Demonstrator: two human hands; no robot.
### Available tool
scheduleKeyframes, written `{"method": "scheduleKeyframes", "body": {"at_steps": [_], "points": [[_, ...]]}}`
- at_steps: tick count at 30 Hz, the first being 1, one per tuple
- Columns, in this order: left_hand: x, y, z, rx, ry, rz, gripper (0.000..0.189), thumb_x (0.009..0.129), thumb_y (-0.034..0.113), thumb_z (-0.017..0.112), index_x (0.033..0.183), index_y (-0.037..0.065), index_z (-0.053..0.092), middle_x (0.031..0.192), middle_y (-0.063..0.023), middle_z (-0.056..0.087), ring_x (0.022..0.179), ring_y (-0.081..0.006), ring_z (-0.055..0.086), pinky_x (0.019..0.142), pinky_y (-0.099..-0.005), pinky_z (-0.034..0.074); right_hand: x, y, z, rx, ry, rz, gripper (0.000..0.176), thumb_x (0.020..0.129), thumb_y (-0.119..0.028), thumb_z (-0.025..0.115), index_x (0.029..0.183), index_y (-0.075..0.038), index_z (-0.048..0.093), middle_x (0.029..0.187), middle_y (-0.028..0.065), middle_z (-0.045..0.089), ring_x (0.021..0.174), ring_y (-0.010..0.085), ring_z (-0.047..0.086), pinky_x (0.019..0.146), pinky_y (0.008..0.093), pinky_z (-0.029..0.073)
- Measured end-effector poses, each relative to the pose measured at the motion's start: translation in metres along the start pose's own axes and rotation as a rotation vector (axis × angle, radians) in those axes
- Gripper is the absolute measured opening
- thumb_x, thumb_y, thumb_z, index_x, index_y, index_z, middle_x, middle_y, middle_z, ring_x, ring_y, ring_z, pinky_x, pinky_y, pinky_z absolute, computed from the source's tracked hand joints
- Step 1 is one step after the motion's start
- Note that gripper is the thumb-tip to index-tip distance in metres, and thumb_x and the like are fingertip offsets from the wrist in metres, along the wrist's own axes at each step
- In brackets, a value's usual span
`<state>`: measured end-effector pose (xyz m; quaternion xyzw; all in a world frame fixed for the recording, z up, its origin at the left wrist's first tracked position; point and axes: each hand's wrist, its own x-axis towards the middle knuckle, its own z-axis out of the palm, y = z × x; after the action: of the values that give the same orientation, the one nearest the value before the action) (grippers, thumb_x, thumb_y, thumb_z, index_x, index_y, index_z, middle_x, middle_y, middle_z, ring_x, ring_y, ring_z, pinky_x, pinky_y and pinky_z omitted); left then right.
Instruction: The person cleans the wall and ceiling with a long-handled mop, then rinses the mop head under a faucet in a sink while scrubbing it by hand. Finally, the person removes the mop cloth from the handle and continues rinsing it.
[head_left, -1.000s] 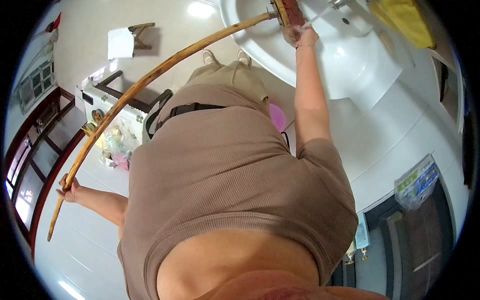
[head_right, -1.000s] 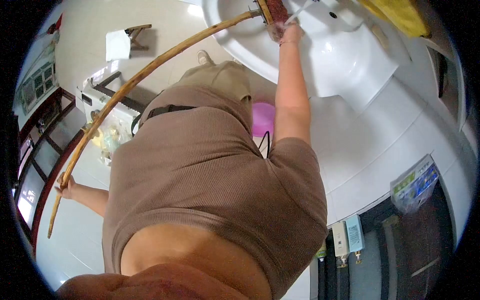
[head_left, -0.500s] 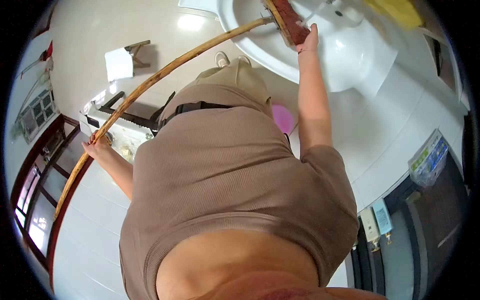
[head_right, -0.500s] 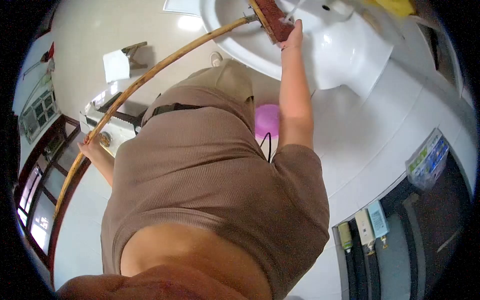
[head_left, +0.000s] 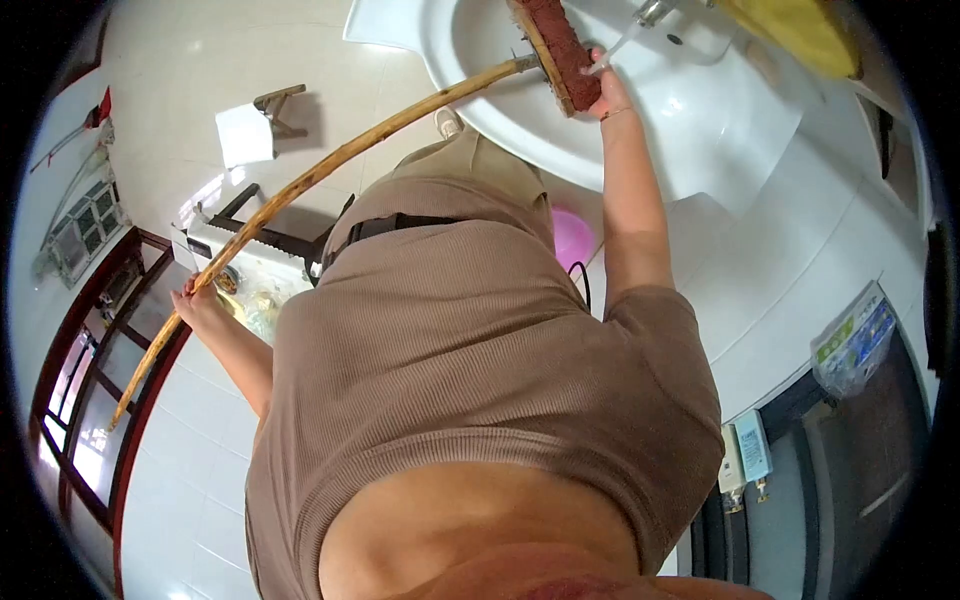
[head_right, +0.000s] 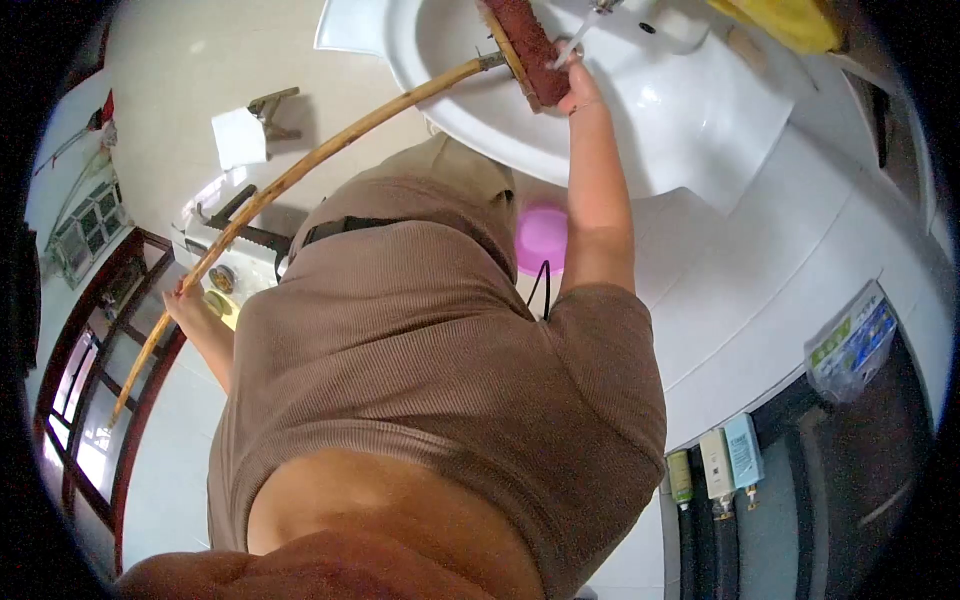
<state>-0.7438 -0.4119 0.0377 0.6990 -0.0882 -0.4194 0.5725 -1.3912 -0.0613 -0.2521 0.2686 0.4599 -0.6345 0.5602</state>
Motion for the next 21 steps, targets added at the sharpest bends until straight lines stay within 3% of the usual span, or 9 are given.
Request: {"method": "scheduleKeyframes", "body": {"at_steps": [2,4,7,12,16,18,19,20,21], "points": [[-0.019,0.001,-0.006,-0.061,0.058,-0.079,0.049,0.091,0.043,0.033,0.053,0.013,0.025,0.045,-0.0008,0.026,0.044,-0.0175,0.034,0.050,-0.0343,0.039,0.013,0.001,-0.011,-0.042,-0.126,0.088,0.040,0.079,-0.042,0.057,0.101,-0.008,0.055,0.090,0.0105,0.057,0.086,0.0268,0.056,0.074,0.0417,0.047],[-0.011,0.001,-0.019,0.003,0.114,-0.018,0.049,0.090,0.043,0.035,0.052,0.014,0.025,0.045,-0.0009,0.026,0.045,-0.0177,0.035,0.050,-0.0347,0.039,0.019,0.008,-0.003,-0.240,0.059,-0.155,0.048,0.082,-0.040,0.055,0.111,-0.002,0.052,0.103,0.0109,0.057,0.089,0.0227,0.056,0.071,0.0396,0.047],[-0.014,0.008,-0.039,-0.069,-0.025,0.019,0.050,0.089,0.043,0.038,0.051,0.014,0.024,0.044,-0.0011,0.026,0.045,-0.0176,0.035,0.050,-0.0350,0.039,0.001,0.006,0.018,-0.514,0.253,-0.360,0.047,0.082,-0.038,0.057,0.107,0.001,0.054,0.098,0.0094,0.057,0.082,0.0164,0.055,0.067,0.0313,0.046],[-0.009,0.009,-0.049,0.031,-0.034,0.102,0.050,0.088,0.042,0.039,0.050,0.014,0.024,0.044,-0.0008,0.026,0.044,-0.0171,0.035,0.050,-0.0351,0.039,-0.010,0.000,0.021,-0.452,0.052,-0.328,0.052,0.079,-0.042,0.059,0.112,-0.002,0.054,0.104,0.0083,0.056,0.087,0.0145,0.053,0.072,0.0301,0.044],[-0.002,0.006,-0.052,0.116,-0.041,0.174,0.050,0.088,0.042,0.040,0.050,0.014,0.023,0.043,-0.0005,0.026,0.044,-0.0167,0.035,0.050,-0.0352,0.039,0.004,-0.016,0.026,-0.323,-0.087,-0.056,0.052,0.076,-0.046,0.060,0.105,-0.004,0.055,0.103,0.0097,0.056,0.082,0.0236,0.056,0.076,0.0356,0.046],[-0.001,0.006,-0.055,0.088,-0.034,0.162,0.050,0.088,0.042,0.040,0.049,0.015,0.023,0.043,-0.0004,0.026,0.044,-0.0165,0.035,0.050,-0.0353,0.038,0.010,-0.023,0.033,-0.594,0.059,-0.173,0.050,0.076,-0.050,0.057,0.102,-0.007,0.058,0.097,0.0081,0.059,0.082,0.0240,0.057,0.075,0.0365,0.046],[-0.002,0.006,-0.052,0.002,-0.002,0.112,0.052,0.088,0.042,0.040,0.048,0.015,0.021,0.042,0.0008,0.025,0.042,-0.0154,0.034,0.050,-0.0353,0.038,0.055,-0.024,0.014,-0.973,0.147,-0.038,0.049,0.080,-0.049,0.051,0.102,-0.006,0.059,0.091,0.0127,0.061,0.083,0.0277,0.058,0.077,0.0369,0.044],[-0.006,0.007,-0.048,-0.002,0.000,0.109,0.052,0.088,0.042,0.040,0.048,0.015,0.021,0.042,0.0008,0.025,0.042,-0.0154,0.034,0.050,-0.0353,0.038,0.083,-0.015,-0.003,-0.978,0.148,-0.040,0.049,0.080,-0.049,0.051,0.102,-0.006,0.059,0.091,0.0127,0.061,0.083,0.0277,0.058,0.077,0.0369,0.044],[-0.010,0.009,-0.044,-0.050,-0.007,0.065,0.052,0.088,0.043,0.040,0.048,0.016,0.021,0.041,0.0013,0.025,0.042,-0.0151,0.034,0.050,-0.0352,0.038,0.088,-0.008,-0.004,-1.176,0.109,-0.318,0.049,0.082,-0.048,0.047,0.102,-0.004,0.059,0.089,0.0164,0.061,0.083,0.0306,0.058,0.078,0.0378,0.043]]}}
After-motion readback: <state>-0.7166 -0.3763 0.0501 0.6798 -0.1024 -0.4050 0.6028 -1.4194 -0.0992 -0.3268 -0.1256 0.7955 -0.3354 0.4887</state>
